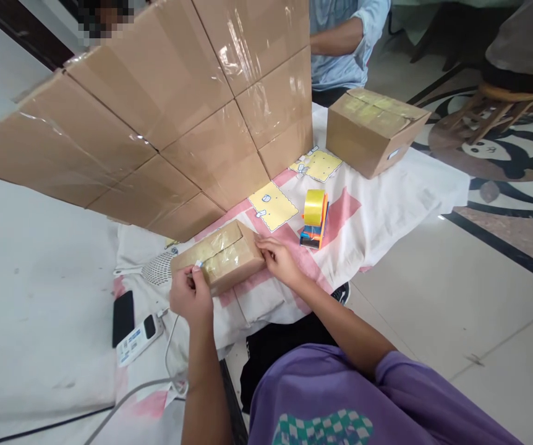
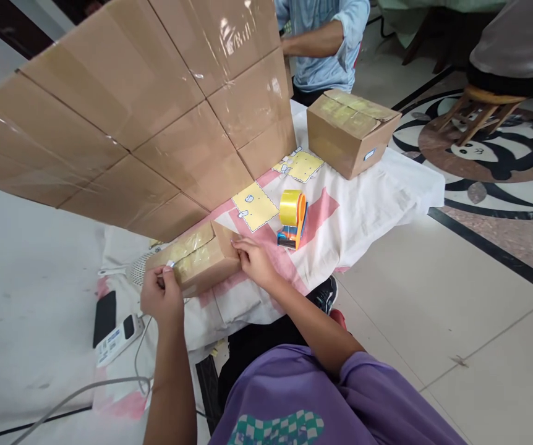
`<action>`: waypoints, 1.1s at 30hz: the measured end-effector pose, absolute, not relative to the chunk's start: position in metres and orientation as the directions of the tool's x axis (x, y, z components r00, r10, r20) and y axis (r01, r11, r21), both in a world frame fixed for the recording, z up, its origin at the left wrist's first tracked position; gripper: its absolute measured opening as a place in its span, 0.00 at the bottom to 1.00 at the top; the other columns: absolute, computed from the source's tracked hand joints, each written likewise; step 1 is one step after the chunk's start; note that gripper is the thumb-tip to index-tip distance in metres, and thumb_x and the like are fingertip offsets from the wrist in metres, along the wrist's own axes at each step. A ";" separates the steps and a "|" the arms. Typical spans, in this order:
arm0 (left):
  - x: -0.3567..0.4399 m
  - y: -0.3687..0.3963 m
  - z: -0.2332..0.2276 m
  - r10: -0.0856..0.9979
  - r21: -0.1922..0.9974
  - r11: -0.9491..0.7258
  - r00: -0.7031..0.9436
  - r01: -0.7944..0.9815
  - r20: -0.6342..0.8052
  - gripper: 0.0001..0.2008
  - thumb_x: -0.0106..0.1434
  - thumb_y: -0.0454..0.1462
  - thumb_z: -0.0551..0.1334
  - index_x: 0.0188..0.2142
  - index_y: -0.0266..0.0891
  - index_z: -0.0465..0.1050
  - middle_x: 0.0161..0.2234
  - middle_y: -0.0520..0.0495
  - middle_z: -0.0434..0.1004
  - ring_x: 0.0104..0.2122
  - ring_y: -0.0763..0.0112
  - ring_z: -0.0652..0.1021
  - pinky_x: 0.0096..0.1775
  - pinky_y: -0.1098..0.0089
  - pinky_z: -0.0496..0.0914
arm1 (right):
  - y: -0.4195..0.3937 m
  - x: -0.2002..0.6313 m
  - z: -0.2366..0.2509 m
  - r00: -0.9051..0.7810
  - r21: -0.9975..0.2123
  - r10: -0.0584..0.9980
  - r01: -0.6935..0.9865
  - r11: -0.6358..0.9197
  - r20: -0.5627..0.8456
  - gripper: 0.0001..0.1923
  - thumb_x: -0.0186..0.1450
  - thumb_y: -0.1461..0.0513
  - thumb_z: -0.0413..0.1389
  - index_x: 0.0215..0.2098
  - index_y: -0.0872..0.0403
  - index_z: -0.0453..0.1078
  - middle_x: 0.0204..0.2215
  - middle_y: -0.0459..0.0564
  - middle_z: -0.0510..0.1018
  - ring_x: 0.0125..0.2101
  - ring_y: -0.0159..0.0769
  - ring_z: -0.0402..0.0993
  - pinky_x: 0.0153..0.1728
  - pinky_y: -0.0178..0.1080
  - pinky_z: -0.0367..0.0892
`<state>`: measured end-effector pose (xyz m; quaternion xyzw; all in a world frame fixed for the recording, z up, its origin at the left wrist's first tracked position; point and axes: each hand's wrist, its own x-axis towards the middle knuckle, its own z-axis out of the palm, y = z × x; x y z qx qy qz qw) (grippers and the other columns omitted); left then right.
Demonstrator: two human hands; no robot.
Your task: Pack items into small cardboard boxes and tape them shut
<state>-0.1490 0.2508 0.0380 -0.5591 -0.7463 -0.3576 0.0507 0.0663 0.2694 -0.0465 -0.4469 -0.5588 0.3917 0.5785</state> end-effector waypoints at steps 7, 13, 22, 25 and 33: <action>-0.150 0.253 0.034 0.792 0.371 0.102 -0.301 0.923 0.531 0.12 0.69 0.45 0.58 0.36 0.41 0.75 0.25 0.52 0.69 0.26 0.68 0.68 0.31 0.69 0.55 | 0.249 0.077 -0.051 -0.160 -0.972 0.961 -0.108 0.208 0.224 0.35 0.66 0.69 0.48 0.71 0.46 0.58 0.69 0.47 0.61 0.70 0.40 0.56 0.71 0.51 0.51; -0.157 0.252 0.032 0.804 0.378 0.089 -0.290 0.922 0.518 0.13 0.69 0.46 0.58 0.37 0.41 0.75 0.26 0.52 0.70 0.27 0.68 0.69 0.31 0.69 0.57 | 0.267 0.075 -0.045 -0.180 -0.973 0.961 -0.139 0.186 0.210 0.34 0.64 0.70 0.49 0.68 0.50 0.64 0.68 0.47 0.64 0.69 0.39 0.56 0.72 0.49 0.47; -0.171 0.244 0.033 0.791 0.463 -0.268 -0.081 0.845 0.606 0.12 0.70 0.43 0.58 0.33 0.38 0.72 0.31 0.49 0.74 0.31 0.70 0.73 0.35 0.70 0.65 | 0.218 0.109 -0.025 -0.214 -0.951 0.931 0.024 0.307 0.295 0.37 0.64 0.61 0.61 0.71 0.52 0.59 0.66 0.58 0.66 0.64 0.47 0.65 0.63 0.50 0.64; -0.170 0.223 0.049 0.773 0.456 -0.400 0.025 0.795 0.634 0.10 0.69 0.39 0.60 0.32 0.38 0.72 0.30 0.50 0.76 0.31 0.70 0.75 0.35 0.71 0.68 | 0.216 0.102 0.011 -0.231 -0.877 0.861 0.057 0.477 0.453 0.33 0.67 0.59 0.61 0.69 0.50 0.61 0.68 0.56 0.62 0.68 0.44 0.58 0.66 0.46 0.59; -0.117 0.176 0.065 0.736 0.381 -0.633 0.373 0.674 0.564 0.07 0.70 0.33 0.58 0.37 0.40 0.75 0.29 0.50 0.75 0.29 0.72 0.74 0.33 0.72 0.68 | 0.190 0.082 0.059 -0.370 -0.718 0.739 0.223 0.660 0.564 0.09 0.73 0.62 0.51 0.41 0.52 0.73 0.35 0.48 0.79 0.37 0.35 0.76 0.40 0.37 0.69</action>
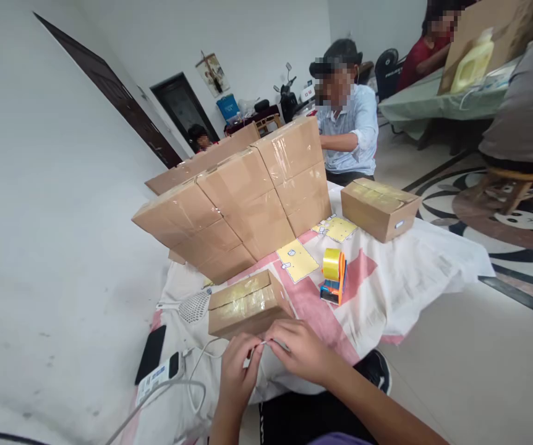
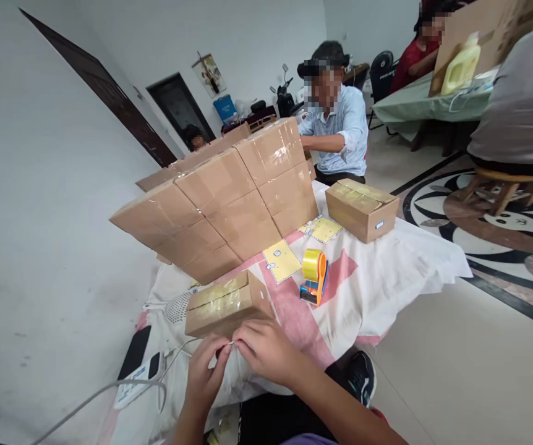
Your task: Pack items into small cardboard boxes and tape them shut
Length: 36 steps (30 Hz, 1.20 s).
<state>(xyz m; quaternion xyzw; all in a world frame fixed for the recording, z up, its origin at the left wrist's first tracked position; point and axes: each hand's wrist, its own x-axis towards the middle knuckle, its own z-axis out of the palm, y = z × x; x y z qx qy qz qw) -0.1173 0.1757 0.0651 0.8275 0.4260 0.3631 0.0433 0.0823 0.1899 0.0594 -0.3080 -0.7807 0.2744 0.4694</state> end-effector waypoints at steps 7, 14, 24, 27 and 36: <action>-0.130 0.184 0.028 0.860 0.519 -0.452 0.201 0.726 0.469 0.17 0.71 0.41 0.59 0.57 0.39 0.72 0.35 0.47 0.77 0.30 0.70 0.76 0.34 0.71 0.72 | 0.227 0.118 0.056 -0.287 -0.727 0.874 0.485 0.486 0.393 0.08 0.72 0.64 0.50 0.42 0.53 0.71 0.36 0.48 0.80 0.36 0.34 0.77 0.37 0.34 0.66; -0.144 0.177 -0.053 0.900 0.634 -0.343 0.051 0.693 0.432 0.14 0.73 0.43 0.55 0.43 0.40 0.77 0.39 0.44 0.82 0.39 0.65 0.81 0.40 0.68 0.75 | 0.353 0.130 0.075 -0.238 -0.340 0.969 0.919 0.200 -0.074 0.12 0.75 0.63 0.49 0.45 0.58 0.74 0.45 0.59 0.80 0.47 0.45 0.78 0.44 0.41 0.69; -0.142 0.176 -0.070 0.903 0.528 -0.368 0.160 0.766 0.398 0.14 0.74 0.42 0.54 0.39 0.43 0.77 0.36 0.49 0.82 0.35 0.67 0.82 0.38 0.71 0.72 | 0.423 0.106 0.038 -0.126 -0.070 0.895 0.992 0.106 -0.427 0.18 0.71 0.56 0.59 0.55 0.56 0.70 0.51 0.54 0.76 0.48 0.41 0.76 0.48 0.49 0.75; -0.143 0.176 -0.074 0.885 0.514 -0.393 0.162 0.762 0.437 0.13 0.74 0.41 0.54 0.39 0.43 0.76 0.35 0.50 0.82 0.34 0.68 0.81 0.37 0.71 0.71 | 0.419 0.108 0.040 -0.109 -0.066 0.923 0.994 0.091 -0.368 0.19 0.72 0.56 0.58 0.57 0.57 0.69 0.53 0.56 0.75 0.50 0.44 0.75 0.51 0.51 0.74; -0.145 0.177 -0.079 0.855 0.507 -0.424 0.146 0.751 0.498 0.13 0.74 0.40 0.54 0.37 0.42 0.75 0.33 0.49 0.82 0.31 0.68 0.81 0.34 0.71 0.71 | 0.346 0.132 0.031 -0.608 -0.454 0.794 0.714 0.534 -0.022 0.34 0.64 0.71 0.54 0.67 0.51 0.60 0.69 0.51 0.60 0.68 0.39 0.55 0.63 0.37 0.58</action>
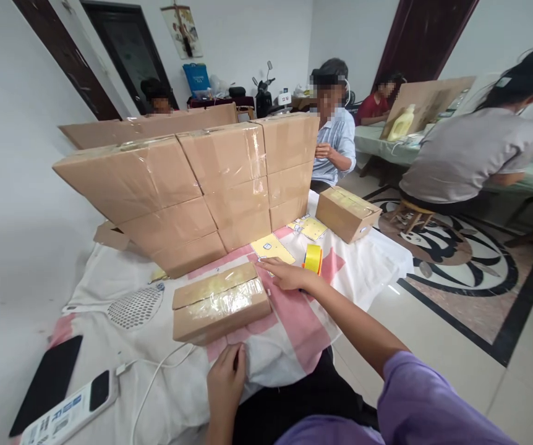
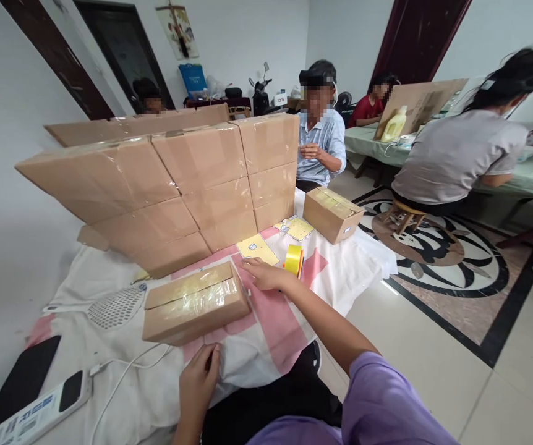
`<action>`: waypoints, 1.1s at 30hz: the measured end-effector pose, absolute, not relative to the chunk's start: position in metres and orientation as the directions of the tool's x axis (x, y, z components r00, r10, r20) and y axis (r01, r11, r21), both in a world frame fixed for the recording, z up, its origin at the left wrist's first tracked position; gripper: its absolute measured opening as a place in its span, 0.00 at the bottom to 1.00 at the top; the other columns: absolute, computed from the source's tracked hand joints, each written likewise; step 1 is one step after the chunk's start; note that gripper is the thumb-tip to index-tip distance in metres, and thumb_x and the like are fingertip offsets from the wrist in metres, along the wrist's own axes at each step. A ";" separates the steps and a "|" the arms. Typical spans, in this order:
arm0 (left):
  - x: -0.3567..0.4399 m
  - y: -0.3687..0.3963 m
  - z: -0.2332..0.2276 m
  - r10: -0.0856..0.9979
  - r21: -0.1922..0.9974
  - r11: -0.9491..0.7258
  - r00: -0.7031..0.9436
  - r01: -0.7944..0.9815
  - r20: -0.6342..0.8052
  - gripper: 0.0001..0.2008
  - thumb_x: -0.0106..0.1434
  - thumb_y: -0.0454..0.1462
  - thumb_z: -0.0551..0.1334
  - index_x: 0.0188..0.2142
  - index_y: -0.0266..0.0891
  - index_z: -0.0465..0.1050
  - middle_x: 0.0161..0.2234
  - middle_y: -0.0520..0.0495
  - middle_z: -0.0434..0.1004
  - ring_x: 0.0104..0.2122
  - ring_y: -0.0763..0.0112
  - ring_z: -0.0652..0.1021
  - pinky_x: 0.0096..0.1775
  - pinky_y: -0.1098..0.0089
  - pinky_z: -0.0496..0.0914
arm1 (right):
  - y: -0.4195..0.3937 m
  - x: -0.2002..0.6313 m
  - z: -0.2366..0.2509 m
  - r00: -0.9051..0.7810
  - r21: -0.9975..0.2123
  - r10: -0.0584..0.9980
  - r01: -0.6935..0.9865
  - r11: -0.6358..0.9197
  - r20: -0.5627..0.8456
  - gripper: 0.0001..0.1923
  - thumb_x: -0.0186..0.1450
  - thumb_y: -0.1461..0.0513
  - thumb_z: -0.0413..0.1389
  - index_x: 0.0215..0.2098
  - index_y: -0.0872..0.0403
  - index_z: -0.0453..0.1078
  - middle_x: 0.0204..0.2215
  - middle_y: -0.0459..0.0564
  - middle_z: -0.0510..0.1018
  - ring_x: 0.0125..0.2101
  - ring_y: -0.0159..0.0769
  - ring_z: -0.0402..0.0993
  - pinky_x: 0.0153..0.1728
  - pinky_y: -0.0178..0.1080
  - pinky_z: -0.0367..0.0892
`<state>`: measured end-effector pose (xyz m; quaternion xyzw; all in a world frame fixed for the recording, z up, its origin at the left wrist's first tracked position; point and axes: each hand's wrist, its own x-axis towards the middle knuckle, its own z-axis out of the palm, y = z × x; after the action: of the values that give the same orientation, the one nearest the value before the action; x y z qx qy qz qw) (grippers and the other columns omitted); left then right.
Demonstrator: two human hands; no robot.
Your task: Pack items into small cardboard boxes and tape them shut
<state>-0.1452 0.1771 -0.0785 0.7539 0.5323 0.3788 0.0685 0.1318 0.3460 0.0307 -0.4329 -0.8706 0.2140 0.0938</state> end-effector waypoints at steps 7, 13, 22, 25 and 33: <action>-0.145 0.176 -0.078 0.866 0.515 -0.416 0.153 0.750 0.476 0.11 0.73 0.39 0.54 0.38 0.42 0.74 0.33 0.50 0.81 0.32 0.69 0.81 0.35 0.71 0.70 | 0.325 0.133 0.008 -0.321 -0.455 0.946 0.836 0.306 0.045 0.14 0.72 0.70 0.43 0.41 0.59 0.72 0.40 0.56 0.75 0.41 0.38 0.71 0.43 0.37 0.63; -0.144 0.175 -0.077 0.869 0.500 -0.402 0.146 0.767 0.473 0.11 0.73 0.39 0.55 0.38 0.41 0.74 0.32 0.50 0.80 0.32 0.68 0.80 0.35 0.71 0.69 | 0.308 0.133 0.006 -0.384 -0.433 0.923 0.828 0.357 0.027 0.11 0.72 0.65 0.49 0.47 0.56 0.73 0.44 0.55 0.74 0.46 0.40 0.67 0.48 0.40 0.59; -0.143 0.175 -0.079 0.870 0.460 -0.391 0.157 0.797 0.467 0.11 0.73 0.39 0.55 0.37 0.41 0.74 0.33 0.50 0.80 0.32 0.68 0.80 0.36 0.70 0.69 | 0.310 0.101 0.000 -0.413 -0.194 0.905 0.900 0.390 -0.097 0.10 0.67 0.67 0.54 0.44 0.57 0.76 0.41 0.59 0.78 0.47 0.47 0.68 0.48 0.45 0.57; -0.143 0.174 -0.078 0.873 0.447 -0.380 0.155 0.810 0.462 0.12 0.73 0.39 0.55 0.36 0.41 0.74 0.32 0.51 0.80 0.32 0.68 0.80 0.36 0.70 0.69 | 0.327 0.100 0.002 -0.405 -0.189 0.904 0.907 0.377 -0.136 0.11 0.66 0.69 0.53 0.43 0.57 0.75 0.38 0.57 0.80 0.44 0.45 0.72 0.47 0.43 0.58; -0.141 0.174 -0.075 0.891 0.460 -0.355 0.144 0.814 0.431 0.13 0.73 0.40 0.53 0.36 0.41 0.75 0.32 0.49 0.80 0.32 0.67 0.80 0.35 0.70 0.69 | 0.403 0.101 0.030 -0.276 -0.112 0.936 0.960 0.257 -0.221 0.17 0.72 0.56 0.57 0.54 0.57 0.70 0.52 0.56 0.75 0.51 0.44 0.73 0.54 0.52 0.68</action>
<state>-0.1408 0.1744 -0.0747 0.7542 0.5651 0.3294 0.0580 0.1011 0.4030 0.0297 -0.5992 -0.7908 0.1119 -0.0546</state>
